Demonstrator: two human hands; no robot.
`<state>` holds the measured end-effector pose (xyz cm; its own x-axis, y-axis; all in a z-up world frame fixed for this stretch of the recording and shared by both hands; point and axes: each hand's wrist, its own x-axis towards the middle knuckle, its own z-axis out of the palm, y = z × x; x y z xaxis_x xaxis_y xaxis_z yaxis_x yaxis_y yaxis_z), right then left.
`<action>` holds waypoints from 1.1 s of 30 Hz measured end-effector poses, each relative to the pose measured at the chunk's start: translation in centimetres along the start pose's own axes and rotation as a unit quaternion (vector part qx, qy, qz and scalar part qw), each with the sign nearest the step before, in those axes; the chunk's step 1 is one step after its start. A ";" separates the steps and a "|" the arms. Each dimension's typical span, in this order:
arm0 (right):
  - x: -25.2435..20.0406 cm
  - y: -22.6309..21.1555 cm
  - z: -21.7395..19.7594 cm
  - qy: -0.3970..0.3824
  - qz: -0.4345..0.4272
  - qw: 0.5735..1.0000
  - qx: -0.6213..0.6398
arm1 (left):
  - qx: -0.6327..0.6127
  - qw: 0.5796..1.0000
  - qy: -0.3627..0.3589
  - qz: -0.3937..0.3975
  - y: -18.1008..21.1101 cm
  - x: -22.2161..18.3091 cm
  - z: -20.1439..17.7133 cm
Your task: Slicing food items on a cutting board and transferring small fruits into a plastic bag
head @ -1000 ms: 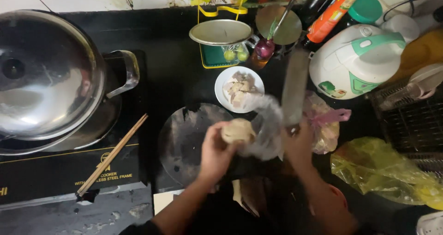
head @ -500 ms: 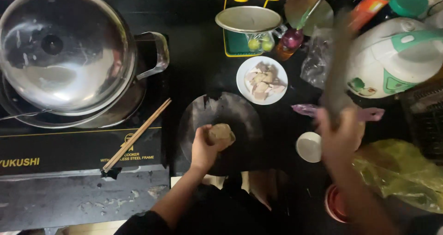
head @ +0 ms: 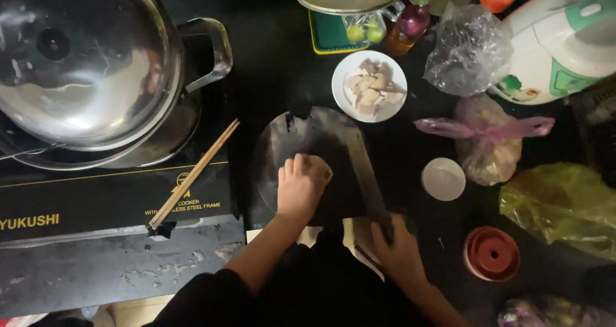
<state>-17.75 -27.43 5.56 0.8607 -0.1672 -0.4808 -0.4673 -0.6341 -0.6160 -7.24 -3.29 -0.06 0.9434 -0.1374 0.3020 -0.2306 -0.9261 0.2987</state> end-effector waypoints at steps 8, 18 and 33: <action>-1.3 0.0 -0.2 0.022 -0.001 0.999 0.041 | 0.062 0.996 0.048 0.048 1.1 1.3 0.3; -1.8 0.1 -0.8 0.026 0.010 0.999 0.027 | 0.150 0.983 -0.026 0.098 1.4 1.9 0.7; -0.9 3.3 -0.7 0.051 -0.025 0.998 -0.009 | -0.004 0.976 0.030 -0.216 -5.8 11.2 -2.8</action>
